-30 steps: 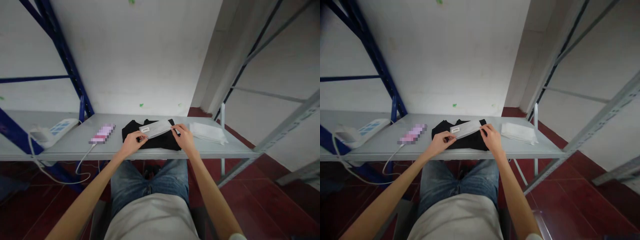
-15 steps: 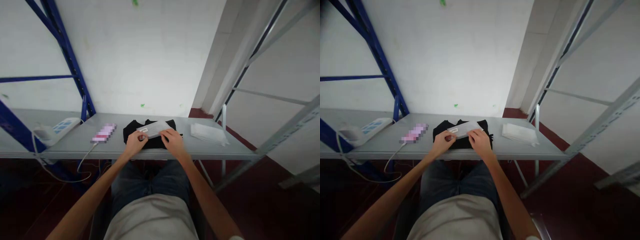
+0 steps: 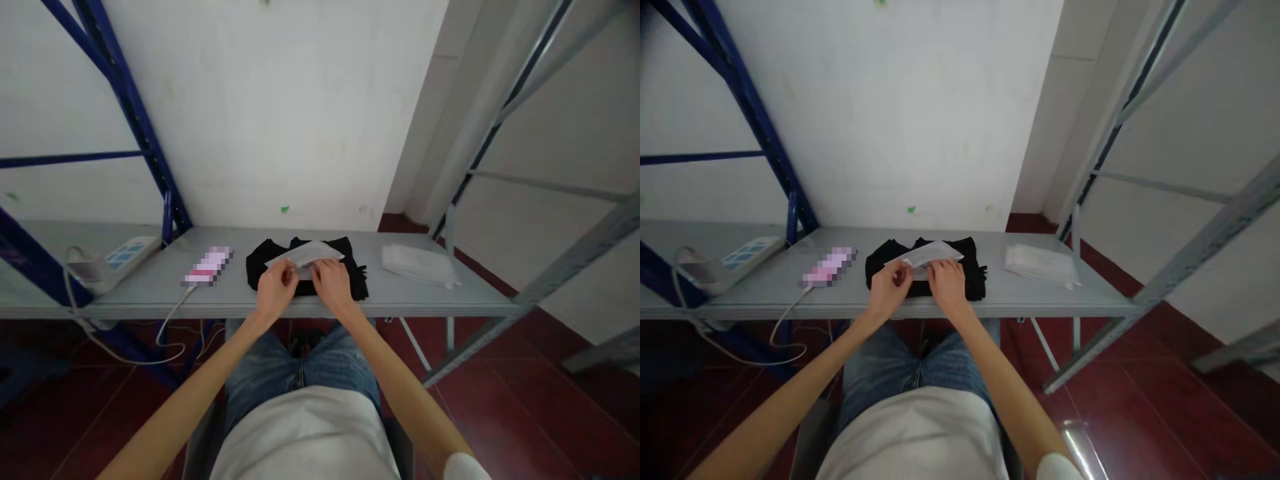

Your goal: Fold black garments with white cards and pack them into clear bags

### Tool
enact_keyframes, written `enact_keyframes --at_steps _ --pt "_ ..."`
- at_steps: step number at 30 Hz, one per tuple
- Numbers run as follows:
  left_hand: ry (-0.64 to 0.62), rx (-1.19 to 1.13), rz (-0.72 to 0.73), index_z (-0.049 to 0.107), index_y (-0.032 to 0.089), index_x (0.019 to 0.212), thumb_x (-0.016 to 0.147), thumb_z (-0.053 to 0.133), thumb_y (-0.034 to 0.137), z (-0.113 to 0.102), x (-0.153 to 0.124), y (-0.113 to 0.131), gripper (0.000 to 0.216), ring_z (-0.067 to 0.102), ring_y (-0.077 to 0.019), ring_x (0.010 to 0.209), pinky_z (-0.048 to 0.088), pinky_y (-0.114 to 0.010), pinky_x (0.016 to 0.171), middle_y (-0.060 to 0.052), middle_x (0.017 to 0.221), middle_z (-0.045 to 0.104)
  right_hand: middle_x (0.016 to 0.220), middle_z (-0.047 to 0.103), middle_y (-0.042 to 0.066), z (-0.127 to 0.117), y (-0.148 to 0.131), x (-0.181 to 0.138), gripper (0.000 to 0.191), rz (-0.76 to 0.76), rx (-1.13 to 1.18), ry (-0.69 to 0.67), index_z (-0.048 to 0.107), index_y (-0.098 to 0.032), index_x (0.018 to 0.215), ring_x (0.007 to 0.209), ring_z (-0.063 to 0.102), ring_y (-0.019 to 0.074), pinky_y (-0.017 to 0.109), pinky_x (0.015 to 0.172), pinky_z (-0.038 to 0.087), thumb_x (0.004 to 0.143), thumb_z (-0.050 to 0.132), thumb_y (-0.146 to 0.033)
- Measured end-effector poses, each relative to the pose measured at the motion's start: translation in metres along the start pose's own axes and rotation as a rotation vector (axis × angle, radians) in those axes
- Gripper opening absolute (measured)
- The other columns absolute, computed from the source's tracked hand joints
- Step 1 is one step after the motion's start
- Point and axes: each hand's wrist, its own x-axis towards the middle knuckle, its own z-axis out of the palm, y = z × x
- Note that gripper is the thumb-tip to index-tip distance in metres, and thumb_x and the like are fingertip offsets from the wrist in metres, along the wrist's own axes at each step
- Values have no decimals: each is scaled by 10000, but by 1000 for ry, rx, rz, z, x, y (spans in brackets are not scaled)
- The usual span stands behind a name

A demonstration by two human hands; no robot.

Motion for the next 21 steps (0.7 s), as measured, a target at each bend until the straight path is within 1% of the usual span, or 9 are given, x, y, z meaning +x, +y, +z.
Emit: enact_keyframes --at_steps 2,5,8,12,15,16,18,20,21 --pt "38 44 20 659 216 994 932 540 211 -3 0 4 134 614 -173 716 504 -288 739 2 761 628 1116 739 147 0 -3 8 225 9 -19 11 714 -203 1172 1112 614 320 440 939 473 1001 617 -311" --pt "93 161 69 644 222 1065 968 541 225 -9 0 8 141 642 -193 808 514 -299 782 -32 880 663 1300 652 180 -2 -10 20 385 -22 -57 -11 671 -206 1282 1215 556 343 469 975 477 929 717 -352" --pt "34 308 138 658 228 1099 1008 493 204 -13 -2 8 190 653 -213 912 496 -281 733 -78 1026 672 1354 600 193 -6 -18 31 451 -62 -76 -66 666 -207 1308 1259 531 355 480 997 479 895 759 -362" --pt "-79 410 155 702 232 1110 1022 464 187 -14 -3 4 258 646 -229 941 470 -267 652 -112 1088 645 1394 579 216 -14 -23 45 427 -160 -37 -90 685 -173 1294 1306 517 368 494 1053 461 904 754 -331" --pt "-64 393 143 702 230 1197 1012 464 174 -13 -2 0 307 643 -226 954 508 -278 727 -113 1080 645 1288 685 131 -21 -17 51 268 -208 72 -115 716 -220 1228 1214 614 289 409 1039 480 973 659 -277" --pt "-52 392 137 693 228 1235 1010 462 175 -12 -1 -2 327 644 -223 949 515 -278 746 -110 1074 649 1219 722 99 -22 -13 51 231 -164 109 -108 722 -238 1200 1141 658 260 378 997 500 1007 602 -275" --pt "-34 397 126 674 225 1293 1007 463 181 -10 0 -4 358 648 -214 927 518 -272 753 -100 1066 657 1111 762 74 -24 0 49 265 29 140 -54 720 -246 1167 1012 710 235 349 905 527 1064 480 -293" --pt "-23 385 116 667 222 1312 1000 482 189 -9 1 -4 364 654 -208 885 516 -269 742 -90 1057 666 1091 771 117 -23 17 45 316 264 108 -22 707 -211 1180 988 728 261 367 866 539 1079 446 -358" --pt "-22 372 111 668 220 1313 997 492 190 -9 2 -4 363 656 -206 864 515 -272 740 -87 1051 669 1100 769 154 -21 26 44 343 361 79 -51 703 -183 1187 1008 732 289 387 864 544 1069 475 -410"
